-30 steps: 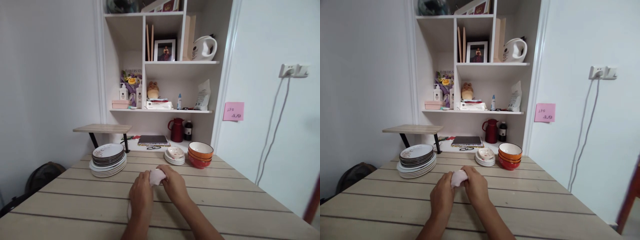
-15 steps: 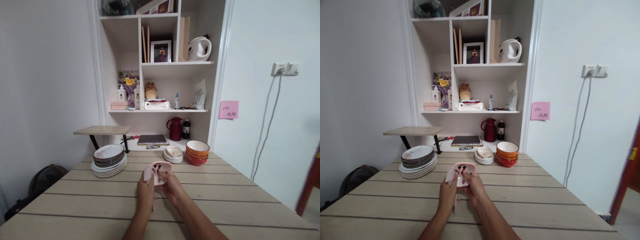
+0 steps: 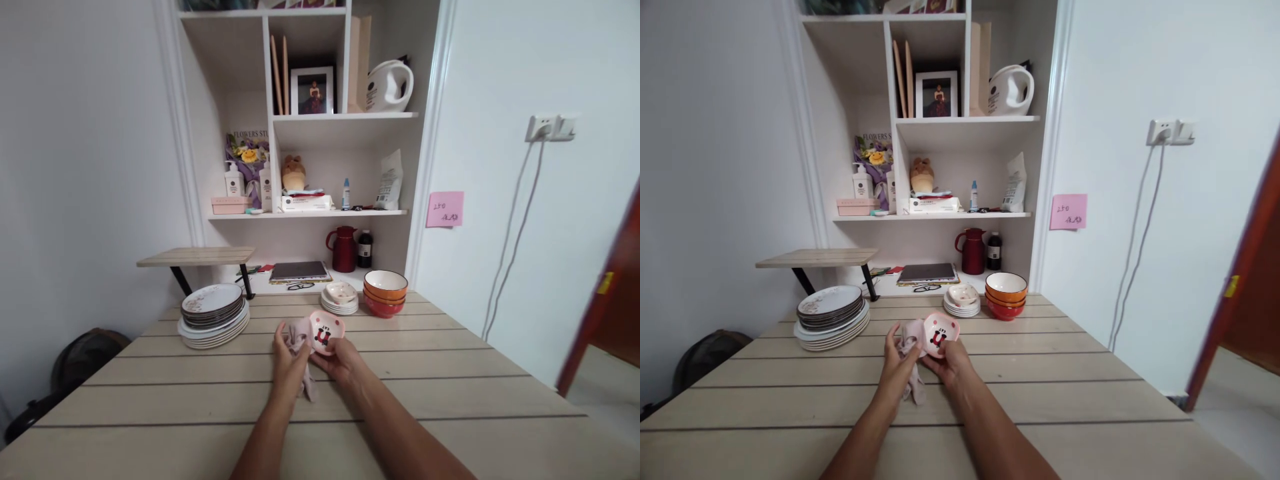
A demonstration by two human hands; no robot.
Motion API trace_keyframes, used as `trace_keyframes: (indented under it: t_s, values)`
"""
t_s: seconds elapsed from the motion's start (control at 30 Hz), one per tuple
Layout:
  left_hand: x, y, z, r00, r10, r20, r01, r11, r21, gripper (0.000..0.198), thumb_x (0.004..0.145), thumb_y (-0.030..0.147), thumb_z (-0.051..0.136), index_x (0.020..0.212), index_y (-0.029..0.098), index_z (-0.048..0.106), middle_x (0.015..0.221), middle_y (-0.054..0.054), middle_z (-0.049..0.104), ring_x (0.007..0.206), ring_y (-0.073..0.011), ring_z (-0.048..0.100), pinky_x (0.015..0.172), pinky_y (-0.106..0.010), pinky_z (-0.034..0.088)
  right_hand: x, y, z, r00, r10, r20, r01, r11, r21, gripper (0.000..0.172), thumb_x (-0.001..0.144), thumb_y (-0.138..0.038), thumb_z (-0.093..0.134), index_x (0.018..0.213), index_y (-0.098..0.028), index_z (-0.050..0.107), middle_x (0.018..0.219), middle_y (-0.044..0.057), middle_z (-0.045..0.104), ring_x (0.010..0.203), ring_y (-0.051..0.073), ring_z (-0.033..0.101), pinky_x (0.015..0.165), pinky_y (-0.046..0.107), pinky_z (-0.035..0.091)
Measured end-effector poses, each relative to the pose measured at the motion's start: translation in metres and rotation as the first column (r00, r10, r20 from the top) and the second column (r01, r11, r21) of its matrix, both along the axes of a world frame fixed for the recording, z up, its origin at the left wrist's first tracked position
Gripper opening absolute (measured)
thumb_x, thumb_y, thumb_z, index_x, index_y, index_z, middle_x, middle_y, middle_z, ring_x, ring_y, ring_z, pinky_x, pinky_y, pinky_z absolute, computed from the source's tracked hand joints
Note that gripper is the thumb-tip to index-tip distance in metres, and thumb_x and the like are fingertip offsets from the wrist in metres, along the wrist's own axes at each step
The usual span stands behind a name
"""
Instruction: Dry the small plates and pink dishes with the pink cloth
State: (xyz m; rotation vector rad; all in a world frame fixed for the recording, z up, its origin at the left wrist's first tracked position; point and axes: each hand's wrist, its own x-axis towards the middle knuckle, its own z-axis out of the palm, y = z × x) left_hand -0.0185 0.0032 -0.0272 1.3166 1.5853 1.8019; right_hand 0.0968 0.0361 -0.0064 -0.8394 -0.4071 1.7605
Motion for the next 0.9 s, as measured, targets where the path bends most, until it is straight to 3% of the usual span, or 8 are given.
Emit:
trace_keyframes:
  t_s: [0.1,0.2,0.37,0.53,0.67,0.8,0.9]
  values:
    - [0.003,-0.008,0.005,0.96,0.067,-0.272,-0.045,0.995,0.086,0.048,0.078,0.011,0.058,0.124,0.024,0.054,0.118,-0.007,0.049,0.111,-0.0196,0.055,0.096,-0.034,0.047,-0.002,-0.004,0.0,0.996,0.039,0.085,-0.044,0.997,0.056,0.071,0.047,0.004,0.041,0.111,-0.025,0.047,0.074,-0.002,0.066,0.065,0.019,0.069,0.063,0.043,0.061]
    - [0.003,-0.016,0.009,0.871,0.149,-0.468,-0.14,0.989,0.053,0.047,0.076,0.001,0.053,0.114,0.028,0.061,0.121,-0.007,0.045,0.104,-0.0193,0.057,0.084,-0.031,0.05,-0.008,-0.01,-0.001,0.967,0.155,0.203,-0.186,0.972,0.142,0.072,0.049,0.0,0.045,0.116,-0.026,0.048,0.078,0.0,0.067,0.064,0.019,0.068,0.06,0.041,0.059]
    - [-0.004,-0.02,0.015,0.768,0.261,-0.585,-0.334,0.943,-0.017,0.042,0.076,0.005,0.06,0.112,0.027,0.065,0.121,-0.007,0.044,0.101,-0.0206,0.057,0.075,-0.03,0.05,-0.014,-0.018,-0.001,0.932,0.302,0.202,-0.348,0.901,0.257,0.079,0.046,-0.002,0.049,0.121,-0.025,0.047,0.086,0.001,0.069,0.066,0.02,0.067,0.06,0.038,0.057]
    - [0.005,-0.014,0.007,0.7,0.179,-0.692,-0.281,0.959,-0.037,0.042,0.076,0.012,0.066,0.116,0.025,0.066,0.124,-0.011,0.047,0.113,-0.0274,0.051,0.092,-0.038,0.046,-0.01,-0.015,-0.003,0.935,0.355,-0.009,-0.328,0.874,0.359,0.079,0.049,0.001,0.058,0.123,-0.025,0.047,0.09,0.001,0.07,0.074,0.018,0.067,0.064,0.029,0.054]
    - [0.006,-0.008,0.002,0.731,0.152,-0.665,-0.256,0.965,-0.061,0.037,0.082,0.02,0.06,0.118,0.025,0.066,0.129,-0.013,0.047,0.115,-0.0291,0.051,0.094,-0.041,0.045,-0.005,-0.013,-0.005,0.928,0.369,-0.053,-0.32,0.861,0.396,0.071,0.056,-0.005,0.073,0.121,-0.025,0.051,0.101,0.003,0.07,0.086,0.019,0.068,0.078,0.035,0.053]
    - [-0.007,-0.004,0.003,0.771,0.024,-0.637,-0.114,0.988,-0.102,0.036,0.092,0.017,0.039,0.113,0.019,0.068,0.105,-0.011,0.059,0.102,-0.0216,0.056,0.09,-0.033,0.045,-0.003,-0.016,-0.004,0.891,0.446,-0.081,-0.381,0.834,0.4,0.056,0.07,-0.026,0.079,0.119,-0.026,0.054,0.102,0.003,0.07,0.086,0.02,0.067,0.075,0.039,0.054]
    - [-0.009,-0.005,0.002,0.741,-0.032,-0.671,-0.077,0.988,-0.132,0.037,0.092,0.016,0.037,0.107,0.021,0.07,0.099,-0.009,0.062,0.096,-0.0206,0.056,0.083,-0.03,0.045,-0.006,-0.015,-0.002,0.883,0.454,-0.122,-0.395,0.857,0.331,0.044,0.079,-0.047,0.07,0.114,-0.022,0.058,0.094,0.004,0.072,0.08,0.019,0.067,0.073,0.038,0.053]
